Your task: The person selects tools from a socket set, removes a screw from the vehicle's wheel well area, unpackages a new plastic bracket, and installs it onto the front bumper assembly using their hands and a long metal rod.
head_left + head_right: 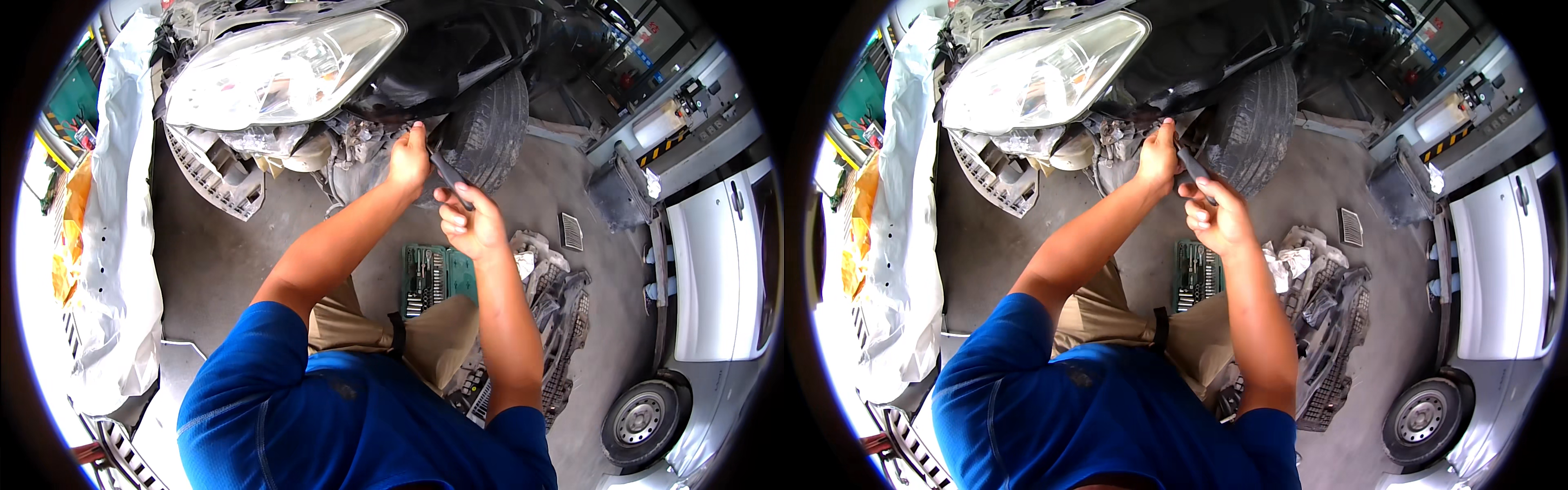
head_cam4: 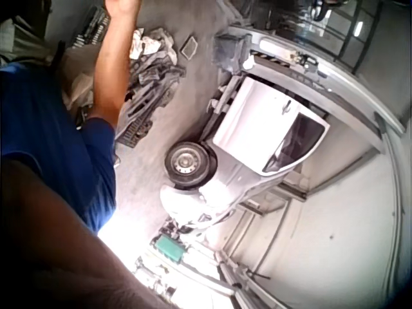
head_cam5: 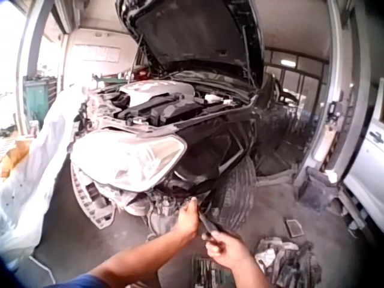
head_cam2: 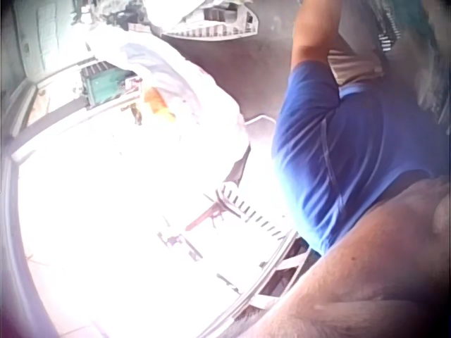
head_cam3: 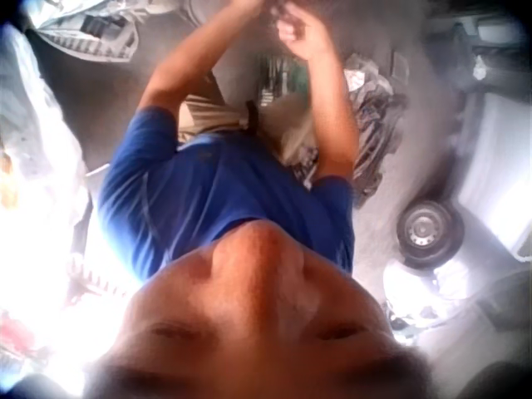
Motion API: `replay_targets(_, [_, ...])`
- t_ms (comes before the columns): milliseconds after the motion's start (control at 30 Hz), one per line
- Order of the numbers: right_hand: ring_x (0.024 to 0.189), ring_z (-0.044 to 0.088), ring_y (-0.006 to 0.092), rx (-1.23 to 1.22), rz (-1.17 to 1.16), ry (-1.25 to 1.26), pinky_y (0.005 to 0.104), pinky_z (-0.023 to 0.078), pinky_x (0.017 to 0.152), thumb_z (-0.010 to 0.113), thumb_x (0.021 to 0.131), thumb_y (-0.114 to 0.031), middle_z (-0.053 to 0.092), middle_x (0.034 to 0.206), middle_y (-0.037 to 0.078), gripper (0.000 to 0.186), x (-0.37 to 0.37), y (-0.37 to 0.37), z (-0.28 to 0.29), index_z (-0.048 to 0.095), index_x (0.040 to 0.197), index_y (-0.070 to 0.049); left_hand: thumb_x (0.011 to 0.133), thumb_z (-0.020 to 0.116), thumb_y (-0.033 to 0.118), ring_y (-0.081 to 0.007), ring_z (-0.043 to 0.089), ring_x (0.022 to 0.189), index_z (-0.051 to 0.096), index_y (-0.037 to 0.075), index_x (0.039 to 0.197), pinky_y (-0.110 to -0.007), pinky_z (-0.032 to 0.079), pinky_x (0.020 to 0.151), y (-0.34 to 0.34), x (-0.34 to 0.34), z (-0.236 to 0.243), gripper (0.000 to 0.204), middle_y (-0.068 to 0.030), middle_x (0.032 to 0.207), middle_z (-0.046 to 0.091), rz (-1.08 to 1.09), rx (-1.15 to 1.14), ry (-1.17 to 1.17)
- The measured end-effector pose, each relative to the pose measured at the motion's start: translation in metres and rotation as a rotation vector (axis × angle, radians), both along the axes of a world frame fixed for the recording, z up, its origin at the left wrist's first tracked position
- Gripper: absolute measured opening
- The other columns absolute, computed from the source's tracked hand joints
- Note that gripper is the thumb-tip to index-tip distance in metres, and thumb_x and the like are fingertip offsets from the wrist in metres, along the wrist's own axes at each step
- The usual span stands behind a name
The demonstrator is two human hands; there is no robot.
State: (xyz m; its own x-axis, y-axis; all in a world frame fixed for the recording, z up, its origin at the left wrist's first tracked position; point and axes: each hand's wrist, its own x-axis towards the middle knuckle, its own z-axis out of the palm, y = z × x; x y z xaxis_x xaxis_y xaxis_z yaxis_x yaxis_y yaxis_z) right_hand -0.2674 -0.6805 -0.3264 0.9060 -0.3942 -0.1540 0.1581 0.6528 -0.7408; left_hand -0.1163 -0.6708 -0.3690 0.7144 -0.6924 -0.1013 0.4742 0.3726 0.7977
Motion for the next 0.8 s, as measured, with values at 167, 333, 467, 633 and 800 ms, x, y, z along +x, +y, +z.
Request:
replay_targets(167, [0.053,0.044,0.0085,-0.547,0.03,0.316,0.0223,0.035,0.044,0.054,0.081,-0.005,0.058,0.078,0.006,0.047,0.014,0.01,0.041,0.045,0.127,-0.004,0.094,0.045,0.045,-0.0097,0.031,0.04,0.046,0.012,0.076,-0.025,0.026,0.039,0.006,0.004,0.003,0.038,0.001,0.054,0.039,-0.046,-0.052,0.017])
replay_targets(333, [0.064,0.06,0.0223,-2.434,0.005,0.808,0.0339,0.047,0.055,0.053,0.079,-0.006,0.061,0.082,0.013,0.056,0.014,0.022,0.051,0.042,0.134,-0.011,0.095,0.043,0.048,-0.0095,0.034,0.046,0.048,0.009,0.076,-0.025,0.026,0.041,0.023,-0.001,-0.005,0.043,0.0009,0.056,0.042,-0.281,-0.009,-0.035])
replay_targets(467, [0.057,0.054,0.018,-1.07,-0.108,0.337,0.0296,0.043,0.05,0.052,0.085,-0.011,0.059,0.082,0.01,0.048,0.006,0.011,0.02,0.044,0.132,-0.013,0.095,0.045,0.039,-0.0102,0.037,0.046,0.051,0.007,0.075,-0.027,0.028,0.042,0.021,-0.007,-0.001,0.038,0.0003,0.057,0.045,-0.189,0.068,-0.127])
replay_targets(633, [0.047,0.038,0.0059,-0.105,-0.046,0.18,0.0195,0.031,0.042,0.052,0.088,-0.013,0.054,0.078,0.004,0.04,0.001,-0.006,-0.001,0.046,0.128,-0.013,0.094,0.048,0.038,-0.0101,0.038,0.048,0.054,0.006,0.078,-0.027,0.03,0.045,0.005,-0.011,-0.008,0.036,0.0001,0.057,0.045,-0.064,0.114,-0.236])
replay_targets(800, [0.055,0.056,0.0144,-1.675,-0.101,0.529,0.0299,0.045,0.047,0.056,0.082,-0.009,0.055,0.073,0.006,0.054,0.019,0.008,0.04,0.045,0.135,-0.008,0.093,0.049,0.039,-0.0094,0.041,0.052,0.056,0.006,0.079,-0.026,0.032,0.047,0.025,-0.002,0.007,0.036,0.0014,0.06,0.047,-0.229,0.011,-0.037])
